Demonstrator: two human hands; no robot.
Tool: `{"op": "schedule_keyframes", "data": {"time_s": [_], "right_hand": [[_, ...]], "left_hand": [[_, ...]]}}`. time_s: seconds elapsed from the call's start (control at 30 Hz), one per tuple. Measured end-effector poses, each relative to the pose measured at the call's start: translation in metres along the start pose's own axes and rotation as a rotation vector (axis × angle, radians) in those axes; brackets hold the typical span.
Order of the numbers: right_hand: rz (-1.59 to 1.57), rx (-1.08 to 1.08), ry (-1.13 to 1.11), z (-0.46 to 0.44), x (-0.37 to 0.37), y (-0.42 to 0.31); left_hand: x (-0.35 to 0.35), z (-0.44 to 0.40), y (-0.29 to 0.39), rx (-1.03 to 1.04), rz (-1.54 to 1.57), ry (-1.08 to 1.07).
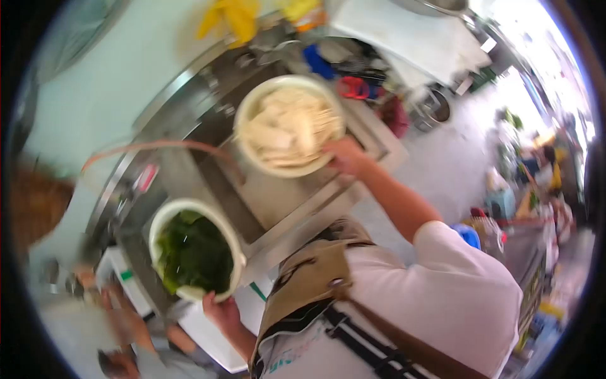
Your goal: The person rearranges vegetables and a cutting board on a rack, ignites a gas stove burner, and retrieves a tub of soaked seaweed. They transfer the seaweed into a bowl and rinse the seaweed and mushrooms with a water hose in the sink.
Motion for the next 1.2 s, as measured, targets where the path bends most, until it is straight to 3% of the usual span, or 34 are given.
{"op": "schedule_keyframes", "data": {"time_s": [0.03,0.13,0.17,0.23,0.3,0.4,0.5,0.57,0.73,0.87,1.0,1.2], "right_hand": [[0.191,-0.215,-0.042,0.001,-0.012,-0.012],[-0.581,0.495,0.142,0.001,-0.009,-0.007],[-0.649,0.768,0.193,0.006,-0.007,0.001],[-0.692,0.982,0.242,0.014,0.01,0.043],[-0.595,1.011,0.21,0.022,0.023,0.052],[-0.771,1.04,0.089,0.021,0.034,0.024],[-0.94,0.934,0.0,0.004,0.056,-0.012],[-1.026,0.945,-0.086,-0.006,0.084,0.002],[-0.8,1.109,-0.019,-0.012,0.118,0.01],[-0.92,1.122,0.044,0.003,0.077,-0.016],[-0.892,0.993,0.121,0.021,0.01,-0.01],[-0.726,1.034,0.395,0.09,-0.092,-0.013]], "left_hand": [[0.006,0.002,0.001,-0.009,0.008,-0.04],[0.017,0.011,0.005,0.04,0.106,-0.059],[0.016,0.014,0.007,0.049,0.078,-0.036],[0.013,0.012,0.004,0.028,0.03,-0.003],[0.009,0.02,0.009,0.083,0.109,0.023],[-0.002,0.03,0.015,0.127,0.145,0.085],[-0.022,0.033,0.01,0.142,0.142,0.124],[-0.024,0.041,0.01,0.155,0.135,0.146],[-0.05,0.036,-0.006,0.064,0.181,0.255],[-0.06,0.03,-0.01,0.061,0.136,0.186],[-0.069,0.014,-0.012,-0.001,0.087,0.077],[-0.001,0.011,-0.005,0.05,0.006,0.041]]}}
Point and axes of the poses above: each hand's wrist, its own z-axis away from the middle knuckle, its own x-axis out of the palm, y = z × x, the point moved 4 cm from there along -z, towards the middle knuckle, and after that the axes turned 3 degrees about y, right-handed, at the moved point
